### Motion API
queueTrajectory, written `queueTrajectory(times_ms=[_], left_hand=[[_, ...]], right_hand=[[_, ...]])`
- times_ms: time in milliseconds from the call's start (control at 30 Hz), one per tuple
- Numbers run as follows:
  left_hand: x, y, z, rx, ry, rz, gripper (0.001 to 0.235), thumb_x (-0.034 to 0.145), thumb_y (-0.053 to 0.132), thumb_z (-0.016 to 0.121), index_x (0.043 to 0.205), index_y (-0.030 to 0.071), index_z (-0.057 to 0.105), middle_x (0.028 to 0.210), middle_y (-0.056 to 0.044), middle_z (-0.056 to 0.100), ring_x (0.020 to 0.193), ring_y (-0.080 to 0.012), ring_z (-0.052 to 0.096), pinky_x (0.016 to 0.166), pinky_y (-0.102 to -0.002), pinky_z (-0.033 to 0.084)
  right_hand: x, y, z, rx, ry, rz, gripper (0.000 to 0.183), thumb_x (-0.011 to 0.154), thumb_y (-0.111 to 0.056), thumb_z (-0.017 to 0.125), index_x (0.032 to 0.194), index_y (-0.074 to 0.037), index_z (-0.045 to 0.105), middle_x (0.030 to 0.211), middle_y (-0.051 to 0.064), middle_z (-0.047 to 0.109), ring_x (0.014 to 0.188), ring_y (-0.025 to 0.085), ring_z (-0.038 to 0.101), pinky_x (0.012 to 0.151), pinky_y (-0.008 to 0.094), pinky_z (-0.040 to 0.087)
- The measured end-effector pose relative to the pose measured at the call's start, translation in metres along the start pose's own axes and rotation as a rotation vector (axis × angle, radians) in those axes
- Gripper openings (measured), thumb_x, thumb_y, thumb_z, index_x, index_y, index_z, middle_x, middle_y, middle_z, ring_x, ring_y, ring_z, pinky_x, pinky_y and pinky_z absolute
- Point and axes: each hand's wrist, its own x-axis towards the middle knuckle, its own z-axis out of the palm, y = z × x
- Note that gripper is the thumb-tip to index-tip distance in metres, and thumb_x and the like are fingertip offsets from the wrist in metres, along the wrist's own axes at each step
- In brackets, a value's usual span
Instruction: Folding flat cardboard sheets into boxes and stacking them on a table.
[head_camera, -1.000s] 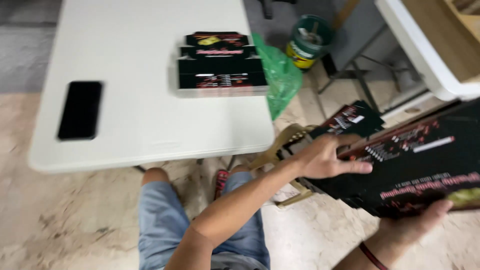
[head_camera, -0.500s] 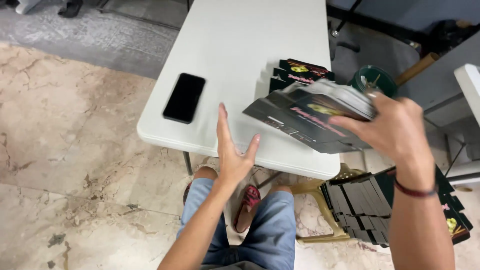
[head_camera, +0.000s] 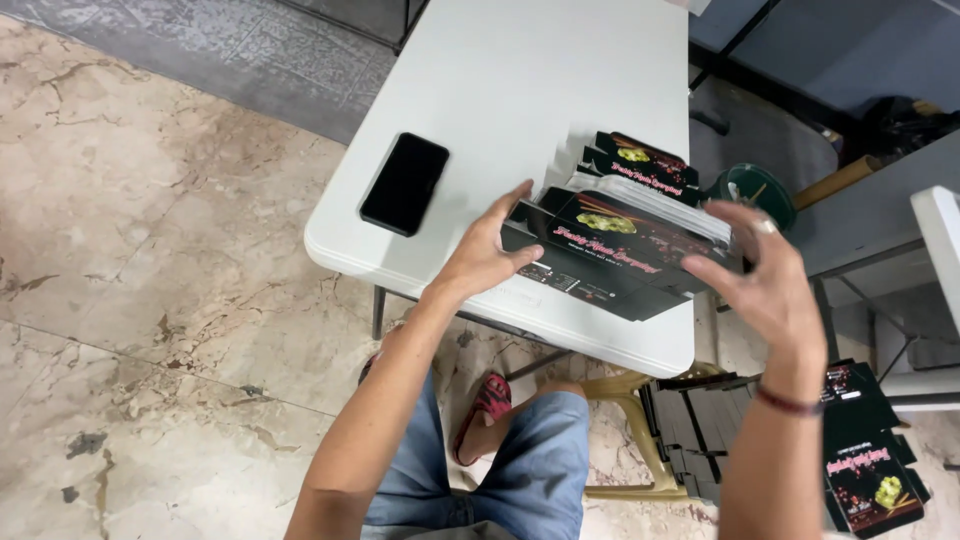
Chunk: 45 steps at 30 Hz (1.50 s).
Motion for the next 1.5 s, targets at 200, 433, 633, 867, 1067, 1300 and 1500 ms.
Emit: queueTrajectory(times_ms=[200,433,633,867,1067,1300,1500], left_hand=[[0.017,-0.027,0.043,0.12,0.175,0.067,0.081,0.079,0.021,0.083,0.149,0.002,0.047,0.141,-0.024,0.058,0.137,-0.0413,0.053,0.119,-0.059,0.038],[0.012,-0.025,0.039,-0.025,0.203,0.162,0.072,0.074,0.014,0.085,0.138,0.001,0.054,0.143,-0.021,0.058,0.135,-0.0424,0.055,0.114,-0.059,0.04],[0.009,-0.02,0.034,0.068,0.1,0.143,0.033,0.08,0.025,0.071,0.1,0.01,0.049,0.094,-0.005,0.064,0.085,-0.023,0.06,0.073,-0.037,0.044],[0.012,-0.02,0.037,0.118,0.13,0.166,0.072,0.087,0.023,0.07,0.151,0.01,0.039,0.151,-0.014,0.049,0.141,-0.0324,0.048,0.114,-0.044,0.038],[0.002,-0.008,0.042,0.092,0.145,0.102,0.077,0.091,0.013,0.064,0.158,0.011,0.027,0.161,-0.013,0.039,0.113,-0.0302,0.051,0.109,-0.041,0.039],[-0.005,-0.018,0.043,0.174,0.149,0.068,0.065,0.088,0.023,0.067,0.146,0.012,0.04,0.141,-0.008,0.054,0.077,-0.0289,0.065,0.089,-0.043,0.048],[-0.001,-0.023,0.039,0.154,0.144,0.137,0.063,0.09,0.024,0.067,0.144,0.007,0.039,0.139,-0.012,0.057,0.128,-0.0335,0.059,0.099,-0.044,0.049]], right_hand=[[-0.023,0.083,0.078,0.523,0.469,-0.088,0.064,0.099,-0.002,0.074,0.151,-0.005,0.036,0.125,0.016,0.062,0.119,0.022,0.059,0.111,0.04,0.046],[-0.025,0.066,0.081,0.464,0.489,-0.188,0.078,0.102,-0.008,0.073,0.163,-0.003,0.023,0.163,0.026,0.033,0.149,0.034,0.036,0.126,0.05,0.029],[-0.025,0.088,0.041,0.508,0.924,-0.126,0.046,0.112,-0.049,0.049,0.117,-0.007,0.066,0.115,0.016,0.074,0.112,0.029,0.076,0.105,0.043,0.067],[-0.023,0.079,0.083,0.85,0.839,0.093,0.063,0.096,-0.066,0.035,0.12,-0.015,0.062,0.131,0.011,0.062,0.123,0.025,0.056,0.109,0.042,0.045],[-0.029,0.078,0.135,0.738,0.815,0.277,0.083,0.105,-0.057,0.042,0.157,0.004,0.023,0.163,0.022,0.024,0.154,0.03,0.026,0.128,0.041,0.024],[-0.03,0.109,0.094,0.216,0.905,-0.161,0.08,0.114,-0.067,0.031,0.161,-0.003,0.026,0.159,0.03,0.045,0.148,0.048,0.047,0.122,0.058,0.047],[0.036,-0.034,0.003,-0.226,0.171,-0.327,0.105,0.09,-0.067,0.054,0.164,-0.004,0.013,0.171,0.026,0.018,0.161,0.043,0.019,0.131,0.064,0.019]])
